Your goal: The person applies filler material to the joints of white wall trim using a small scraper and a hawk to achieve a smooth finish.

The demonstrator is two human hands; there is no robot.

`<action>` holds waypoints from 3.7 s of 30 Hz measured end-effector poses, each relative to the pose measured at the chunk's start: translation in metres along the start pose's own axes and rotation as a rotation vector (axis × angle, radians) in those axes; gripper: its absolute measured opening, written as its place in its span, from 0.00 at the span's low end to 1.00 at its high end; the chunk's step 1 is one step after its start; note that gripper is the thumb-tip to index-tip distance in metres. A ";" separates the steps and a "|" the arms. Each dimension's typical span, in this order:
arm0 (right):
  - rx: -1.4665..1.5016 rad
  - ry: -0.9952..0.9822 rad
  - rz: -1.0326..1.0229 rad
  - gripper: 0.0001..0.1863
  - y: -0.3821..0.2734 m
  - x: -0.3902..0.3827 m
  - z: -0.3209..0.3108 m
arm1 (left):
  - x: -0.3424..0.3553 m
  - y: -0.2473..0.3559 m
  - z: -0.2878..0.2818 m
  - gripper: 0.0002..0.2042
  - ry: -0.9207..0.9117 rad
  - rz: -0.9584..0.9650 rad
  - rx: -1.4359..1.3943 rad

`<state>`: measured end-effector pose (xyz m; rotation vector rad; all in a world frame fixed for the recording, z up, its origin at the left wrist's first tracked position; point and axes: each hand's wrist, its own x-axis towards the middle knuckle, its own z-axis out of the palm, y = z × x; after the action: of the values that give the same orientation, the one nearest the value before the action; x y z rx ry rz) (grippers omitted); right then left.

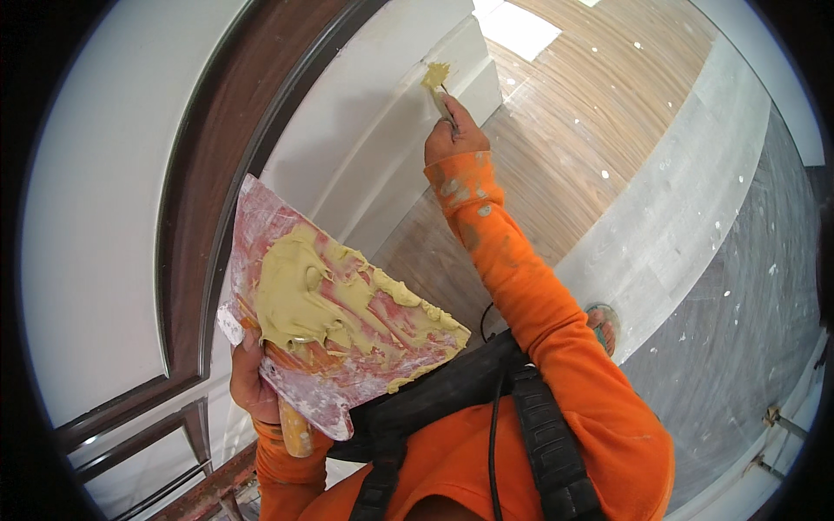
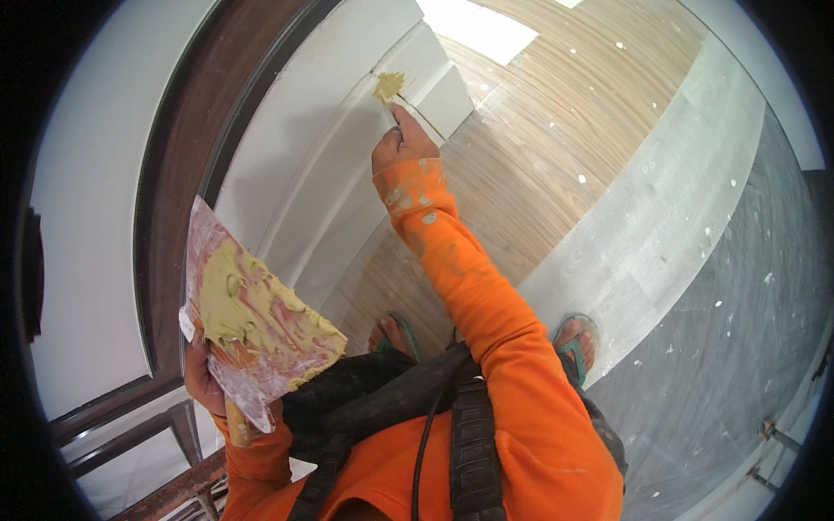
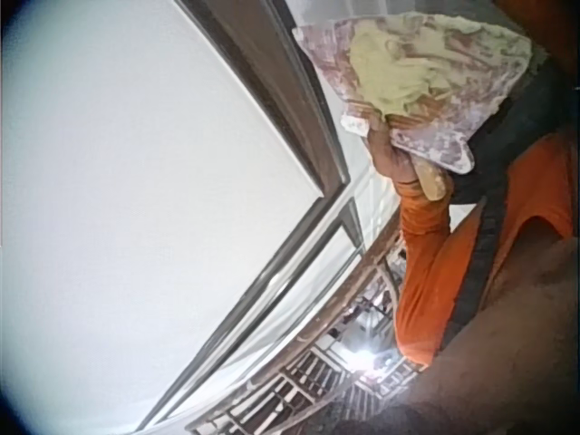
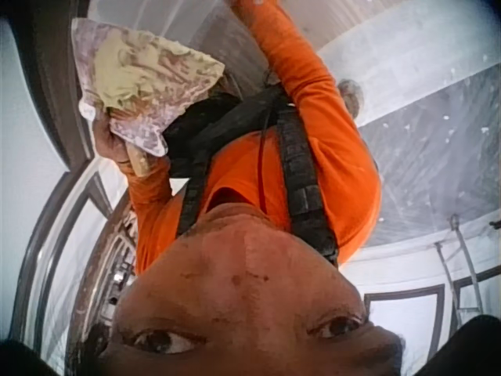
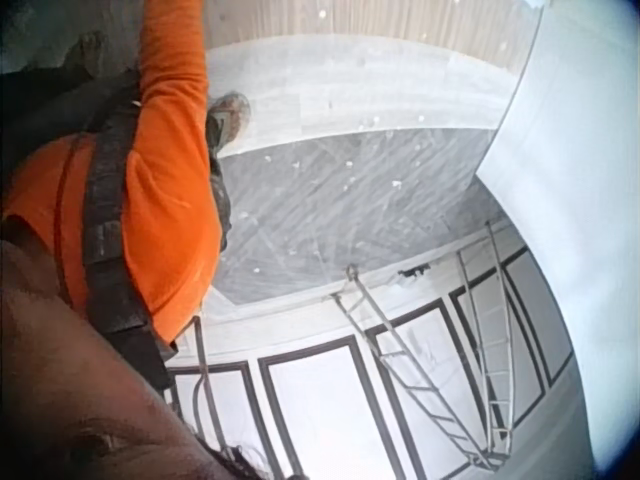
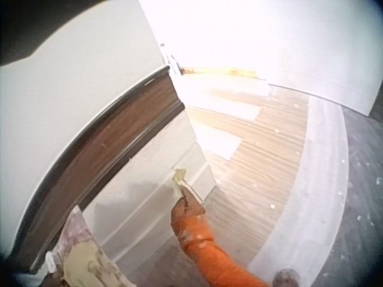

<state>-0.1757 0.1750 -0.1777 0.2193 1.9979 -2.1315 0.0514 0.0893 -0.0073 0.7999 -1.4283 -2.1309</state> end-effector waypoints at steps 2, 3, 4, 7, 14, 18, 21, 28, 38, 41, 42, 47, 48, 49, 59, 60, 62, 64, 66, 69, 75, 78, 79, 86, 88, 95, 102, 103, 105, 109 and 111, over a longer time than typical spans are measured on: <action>0.004 0.120 -0.197 0.21 0.017 0.011 0.009 | 0.000 -0.004 0.010 0.21 0.017 0.011 0.002; -0.003 0.186 -0.278 0.21 0.019 0.016 0.015 | 0.001 -0.003 0.007 0.22 0.037 0.012 0.012; -0.009 0.252 -0.358 0.20 0.020 0.020 0.022 | 0.002 -0.003 0.000 0.22 0.057 0.013 0.022; -0.182 0.392 -0.639 0.20 0.027 0.026 0.040 | 0.000 -0.001 -0.004 0.22 0.105 0.013 0.048; -0.155 0.203 -0.562 0.18 0.032 0.003 0.022 | 0.005 -0.002 0.002 0.22 -0.026 0.009 0.020; -0.006 0.182 -0.268 0.17 0.006 0.013 0.005 | 0.005 -0.004 0.008 0.21 -0.034 -0.015 0.001; -0.086 0.230 -0.398 0.17 0.009 0.022 0.011 | 0.005 -0.006 0.007 0.20 0.011 -0.007 -0.005; -0.076 0.181 -0.405 0.18 0.018 0.010 0.009 | 0.002 -0.004 0.012 0.21 0.002 -0.006 0.027; -0.157 0.166 -0.641 0.20 0.037 -0.002 0.038 | 0.004 -0.006 0.008 0.20 0.010 -0.014 0.031; -0.171 0.132 -0.495 0.18 0.036 -0.001 0.019 | 0.006 -0.005 0.003 0.20 -0.024 0.016 0.076; -0.170 0.117 -0.411 0.17 0.028 0.001 0.010 | 0.006 -0.005 0.004 0.20 -0.022 0.011 0.077; 0.011 0.125 -0.365 0.16 0.005 0.018 -0.001 | 0.009 -0.011 0.012 0.20 -0.004 -0.001 0.068; 0.045 0.114 -0.369 0.16 0.002 0.017 0.003 | 0.010 -0.011 0.008 0.20 -0.012 0.043 0.153; 0.004 0.125 -0.419 0.16 0.004 0.014 0.006 | 0.012 -0.013 0.001 0.20 -0.019 0.086 0.238; 0.050 0.043 -0.135 0.16 0.017 0.008 -0.026 | 0.028 -0.024 0.028 0.20 -0.130 -0.111 0.096; 0.108 0.041 -0.084 0.16 0.014 0.011 -0.027 | 0.028 -0.024 0.029 0.20 -0.134 -0.116 0.105; 0.097 -0.017 -0.015 0.16 0.007 0.012 -0.026 | 0.028 -0.023 0.027 0.20 -0.131 -0.105 0.163; 0.064 -0.003 -0.074 0.16 0.005 0.016 -0.023 | 0.028 -0.023 0.024 0.19 -0.127 -0.106 0.186; 0.034 0.072 -0.251 0.16 0.013 0.021 -0.014 | 0.029 -0.024 0.019 0.19 -0.093 -0.066 0.166; -0.046 0.212 -0.486 0.15 0.020 0.030 0.001 | 0.026 -0.019 0.019 0.19 -0.062 -0.063 0.141; 0.013 0.068 -0.276 0.16 0.016 0.018 0.001 | 0.023 -0.014 0.020 0.19 -0.084 -0.054 0.138; -0.064 -0.054 -0.195 0.16 0.012 0.003 -0.003 | 0.027 -0.017 0.027 0.19 -0.086 -0.079 0.110; -0.050 -0.023 -0.223 0.16 0.012 0.004 -0.004 | 0.027 -0.018 0.029 0.19 -0.075 -0.078 0.101; -0.028 0.129 -0.364 0.16 0.005 0.011 -0.001 | 0.028 -0.021 0.026 0.20 -0.107 -0.081 0.175; -0.087 0.096 -0.393 0.15 0.012 0.007 -0.003 | 0.031 -0.022 0.029 0.20 -0.094 -0.100 0.132; 0.333 -0.074 -0.250 0.14 -0.057 0.016 -0.081 | 0.052 -0.025 0.034 0.16 -0.176 -0.002 0.202; -0.521 -0.725 -0.753 0.14 -0.152 -0.045 -0.134 | 0.072 -0.043 0.052 0.13 -0.321 -0.122 0.104; -0.540 -0.778 -0.876 0.15 -0.153 -0.050 -0.127 | 0.071 -0.043 0.056 0.13 -0.336 -0.136 0.100; -0.662 -0.847 -0.892 0.17 -0.157 -0.062 -0.121 | 0.072 -0.047 0.060 0.12 -0.374 -0.142 0.103; -0.772 -0.909 -1.018 0.18 -0.148 -0.060 -0.116 | 0.079 -0.061 0.054 0.11 -0.443 -0.113 0.204; -0.839 -0.999 -0.980 0.18 -0.150 -0.058 -0.113 | 0.081 -0.063 0.052 0.11 -0.443 -0.116 0.249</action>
<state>-0.1621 0.2995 -0.0257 -1.8109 2.1489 -0.9572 -0.0464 0.0942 -0.0683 0.5212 -1.9430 -2.3488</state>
